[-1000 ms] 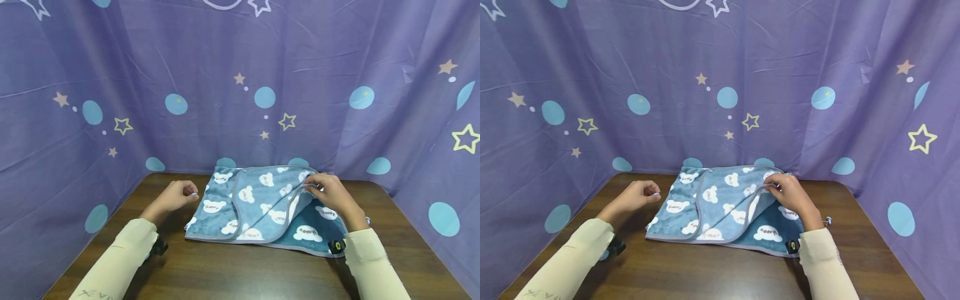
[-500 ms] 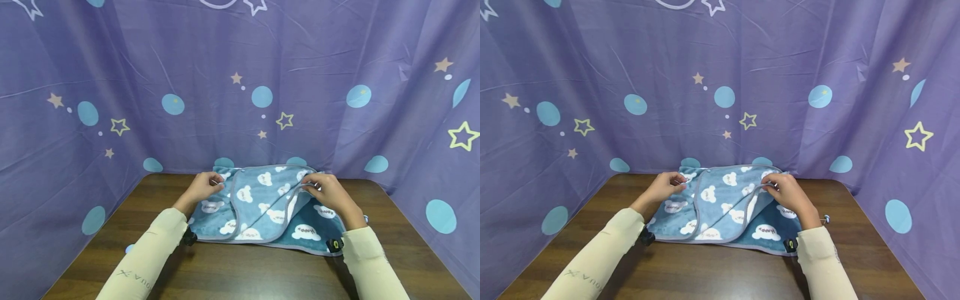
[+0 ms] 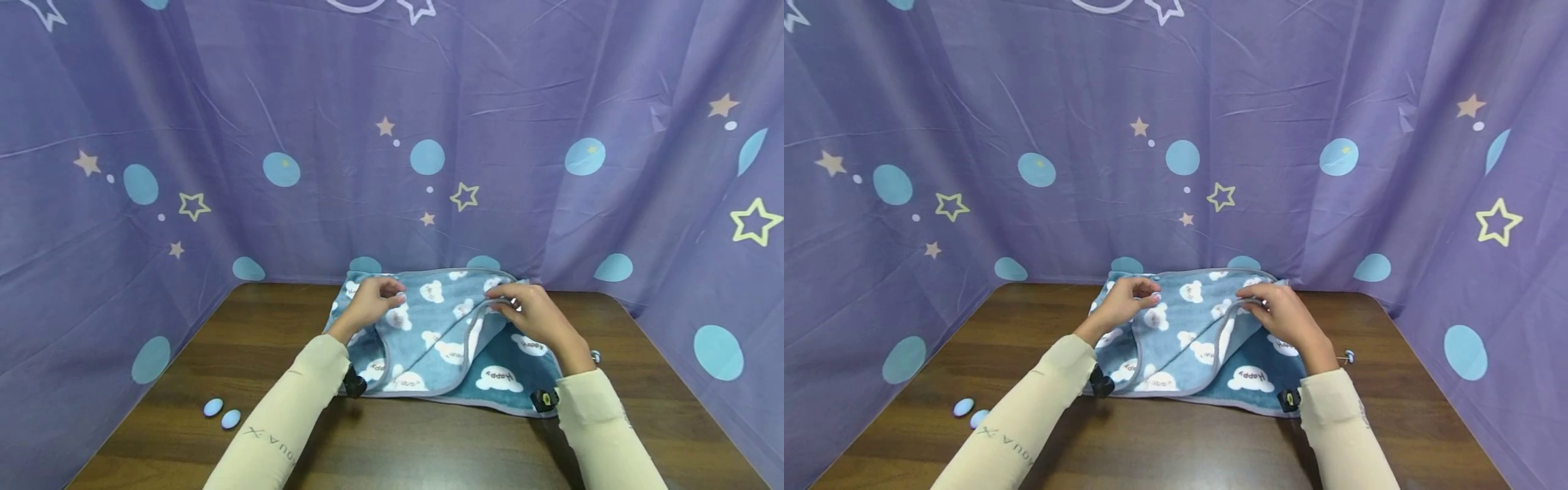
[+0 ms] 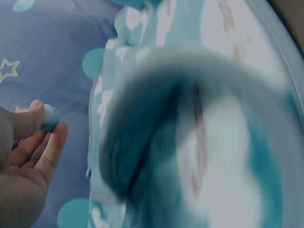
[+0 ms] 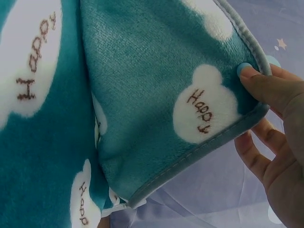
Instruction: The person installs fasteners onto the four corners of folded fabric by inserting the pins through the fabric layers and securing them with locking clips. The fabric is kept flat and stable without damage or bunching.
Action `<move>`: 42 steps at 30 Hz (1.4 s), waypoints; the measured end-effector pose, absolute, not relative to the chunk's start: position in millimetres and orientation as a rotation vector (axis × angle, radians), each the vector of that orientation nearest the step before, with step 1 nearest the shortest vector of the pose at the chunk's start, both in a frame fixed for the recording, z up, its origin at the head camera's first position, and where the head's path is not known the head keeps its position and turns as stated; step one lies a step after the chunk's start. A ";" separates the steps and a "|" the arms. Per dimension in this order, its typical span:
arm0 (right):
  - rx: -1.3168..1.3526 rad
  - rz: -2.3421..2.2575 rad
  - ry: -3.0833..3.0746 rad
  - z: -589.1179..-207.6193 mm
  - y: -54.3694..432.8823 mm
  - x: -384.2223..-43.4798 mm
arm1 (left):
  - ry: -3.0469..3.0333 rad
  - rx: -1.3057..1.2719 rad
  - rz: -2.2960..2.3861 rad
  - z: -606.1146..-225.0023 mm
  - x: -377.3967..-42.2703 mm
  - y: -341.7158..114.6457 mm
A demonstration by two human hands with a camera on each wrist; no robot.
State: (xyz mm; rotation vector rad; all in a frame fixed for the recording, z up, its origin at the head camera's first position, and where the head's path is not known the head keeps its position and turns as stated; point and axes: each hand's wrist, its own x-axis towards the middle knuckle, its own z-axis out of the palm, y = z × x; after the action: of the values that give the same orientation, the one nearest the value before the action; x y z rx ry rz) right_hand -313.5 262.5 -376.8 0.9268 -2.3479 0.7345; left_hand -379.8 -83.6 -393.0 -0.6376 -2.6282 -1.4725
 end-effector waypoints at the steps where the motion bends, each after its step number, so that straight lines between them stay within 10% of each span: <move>1: 0.936 0.728 -2.347 -376.9 262.2 -313.4 | -2.617 -0.632 -1.507 -393.5 -379.7 -78.5; 42: 0.946 0.725 -2.461 -379.5 252.4 -314.9 | -1.820 -0.461 -2.694 -411.9 -366.8 54.2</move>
State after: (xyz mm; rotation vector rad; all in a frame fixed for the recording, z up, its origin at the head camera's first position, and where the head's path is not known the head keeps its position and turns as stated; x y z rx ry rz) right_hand -314.9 252.4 -379.5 0.9456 -2.4612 0.7249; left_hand -366.8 54.2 -411.9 -0.4610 -1.8202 -2.6943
